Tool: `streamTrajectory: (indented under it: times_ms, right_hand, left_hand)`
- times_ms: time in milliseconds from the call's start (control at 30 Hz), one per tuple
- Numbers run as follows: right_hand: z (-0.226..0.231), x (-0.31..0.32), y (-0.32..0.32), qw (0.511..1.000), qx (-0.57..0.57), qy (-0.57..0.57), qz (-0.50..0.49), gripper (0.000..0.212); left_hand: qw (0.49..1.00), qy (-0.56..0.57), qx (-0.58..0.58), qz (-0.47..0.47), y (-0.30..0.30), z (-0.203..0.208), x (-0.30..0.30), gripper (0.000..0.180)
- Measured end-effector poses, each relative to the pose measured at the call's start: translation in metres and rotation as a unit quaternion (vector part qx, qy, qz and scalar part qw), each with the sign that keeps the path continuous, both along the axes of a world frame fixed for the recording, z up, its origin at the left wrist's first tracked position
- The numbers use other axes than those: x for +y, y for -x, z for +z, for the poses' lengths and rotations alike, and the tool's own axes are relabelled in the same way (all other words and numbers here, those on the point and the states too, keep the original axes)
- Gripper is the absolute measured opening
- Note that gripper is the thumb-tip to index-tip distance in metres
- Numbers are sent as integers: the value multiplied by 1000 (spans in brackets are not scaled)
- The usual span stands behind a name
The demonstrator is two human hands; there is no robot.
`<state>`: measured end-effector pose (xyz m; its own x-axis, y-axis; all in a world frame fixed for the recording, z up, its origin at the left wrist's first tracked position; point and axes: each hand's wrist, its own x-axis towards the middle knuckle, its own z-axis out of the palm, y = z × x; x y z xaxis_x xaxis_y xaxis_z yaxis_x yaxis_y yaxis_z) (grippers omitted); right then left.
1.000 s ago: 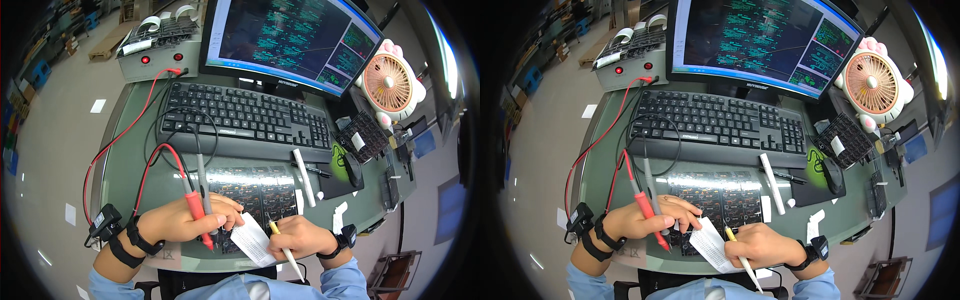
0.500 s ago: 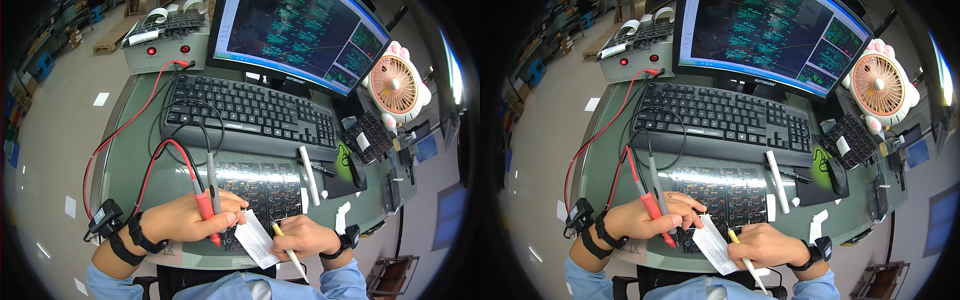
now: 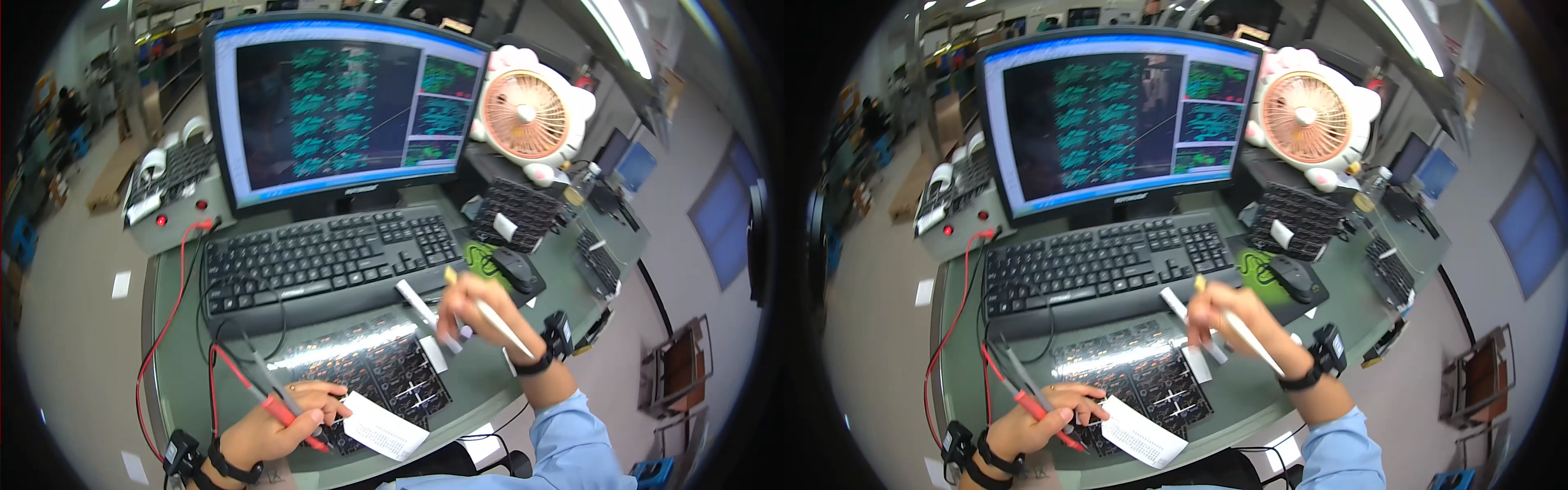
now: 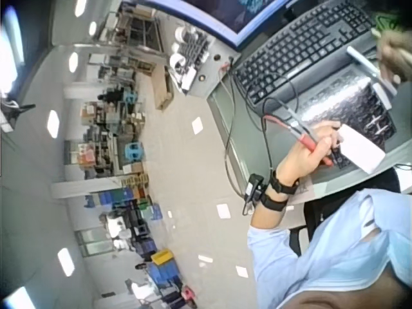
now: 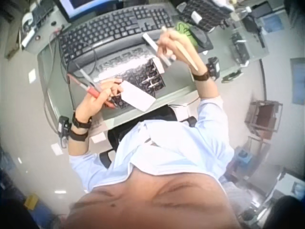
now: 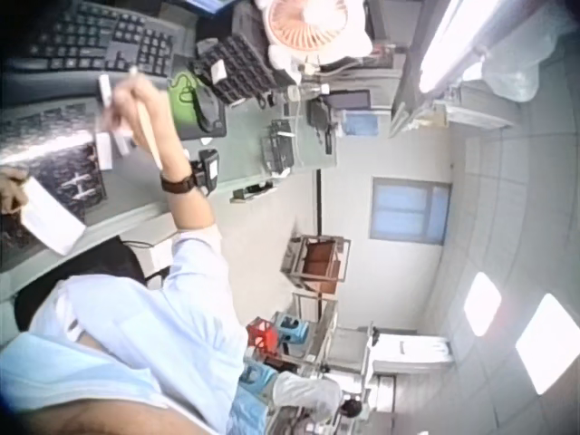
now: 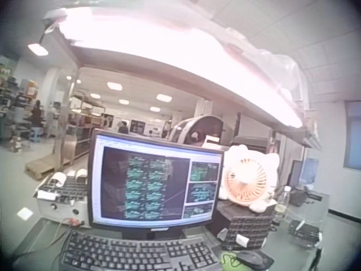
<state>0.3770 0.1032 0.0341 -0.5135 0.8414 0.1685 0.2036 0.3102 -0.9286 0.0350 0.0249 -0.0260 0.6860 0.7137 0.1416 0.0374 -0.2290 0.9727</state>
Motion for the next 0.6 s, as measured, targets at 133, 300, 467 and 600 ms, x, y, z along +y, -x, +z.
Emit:
streamTrajectory:
  times_ms: [133,300,467,600]
  right_hand:
    - [-5,78,-33,887,-246,-372,-125,12]
    - [-25,100,-39,891,-279,-334,-129,10]
    - [-28,107,-31,882,-304,-341,-112,11]
    - [-26,116,-26,862,-323,-370,-131,13]
  left_hand:
    - [999,31,-13,-7,-5,0,2,31]
    - [999,35,-11,0,-4,1,4,32]
    - [1000,27,-16,0,-2,-1,6,32]
    - [1000,25,-6,3,-4,2,6,33]
